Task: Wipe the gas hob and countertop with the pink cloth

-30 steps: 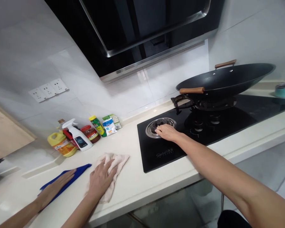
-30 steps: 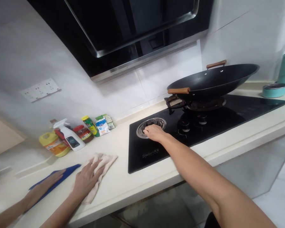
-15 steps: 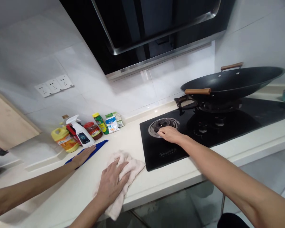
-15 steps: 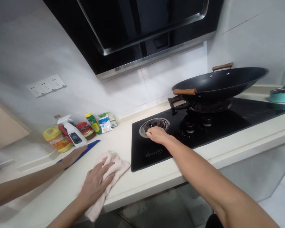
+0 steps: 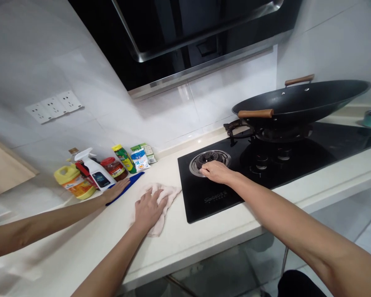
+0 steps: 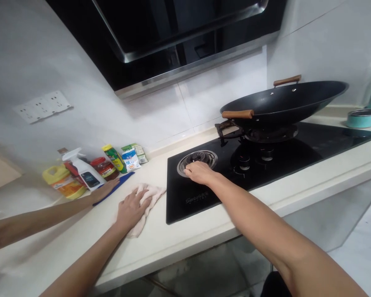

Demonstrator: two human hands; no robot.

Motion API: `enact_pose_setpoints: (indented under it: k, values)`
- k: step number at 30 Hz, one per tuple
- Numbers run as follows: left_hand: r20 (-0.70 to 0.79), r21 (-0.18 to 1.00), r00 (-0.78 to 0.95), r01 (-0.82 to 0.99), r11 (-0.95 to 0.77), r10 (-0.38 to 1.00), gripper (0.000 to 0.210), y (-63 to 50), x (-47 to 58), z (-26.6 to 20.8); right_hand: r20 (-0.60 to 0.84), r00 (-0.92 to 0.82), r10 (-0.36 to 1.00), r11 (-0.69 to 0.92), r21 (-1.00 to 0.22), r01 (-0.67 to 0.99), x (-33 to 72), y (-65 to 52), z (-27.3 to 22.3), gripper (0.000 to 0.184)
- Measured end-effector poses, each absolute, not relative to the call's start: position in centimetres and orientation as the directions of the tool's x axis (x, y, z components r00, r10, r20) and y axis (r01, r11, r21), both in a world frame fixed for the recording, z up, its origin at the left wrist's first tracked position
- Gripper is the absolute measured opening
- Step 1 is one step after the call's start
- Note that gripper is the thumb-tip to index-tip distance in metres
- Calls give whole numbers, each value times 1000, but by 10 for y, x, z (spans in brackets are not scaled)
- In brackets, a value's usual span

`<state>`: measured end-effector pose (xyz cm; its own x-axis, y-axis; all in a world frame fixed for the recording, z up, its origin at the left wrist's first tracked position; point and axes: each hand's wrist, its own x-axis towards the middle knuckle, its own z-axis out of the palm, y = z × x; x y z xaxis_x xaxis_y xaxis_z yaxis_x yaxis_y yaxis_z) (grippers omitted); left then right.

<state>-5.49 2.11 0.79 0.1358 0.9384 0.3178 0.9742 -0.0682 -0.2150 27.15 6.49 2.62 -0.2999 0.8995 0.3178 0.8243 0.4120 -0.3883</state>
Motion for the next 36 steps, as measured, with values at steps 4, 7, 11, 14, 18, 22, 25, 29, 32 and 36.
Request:
enact_pose_setpoints:
  k: [4,7,11,14,18,22,25,29,32,36]
  values:
    - [341,-215,116,976,-42,933,49,26,-32,6,315,-298,901,408,-383,829,274,66,25,36]
    - [340,-236,179,967,-100,923,49,18,-18,5,320,-276,906,390,-381,838,276,66,25,37]
    - [313,-239,289,946,-220,905,45,-2,-9,5,320,-255,912,370,-379,848,278,66,25,39]
    - [300,-202,343,935,-292,890,45,-20,-12,4,316,-256,914,369,-378,849,278,65,25,38]
    - [284,-148,408,913,-380,868,46,-41,-24,3,323,-273,906,388,-377,841,276,61,26,37]
    - [279,-119,435,900,-418,856,47,-51,-31,2,326,-303,896,416,-375,829,272,58,28,36]
    - [284,-108,433,901,-420,856,49,-46,-31,1,323,-325,889,434,-366,823,268,58,28,35]
    - [286,-101,423,906,-412,860,52,-23,-27,1,303,-343,889,439,-352,827,265,60,26,33]
    - [290,-119,404,915,-386,868,52,2,-21,3,291,-363,885,450,-339,826,263,62,25,34]
    - [294,-173,357,932,-318,886,48,40,-13,4,299,-392,870,479,-324,816,260,60,26,35]
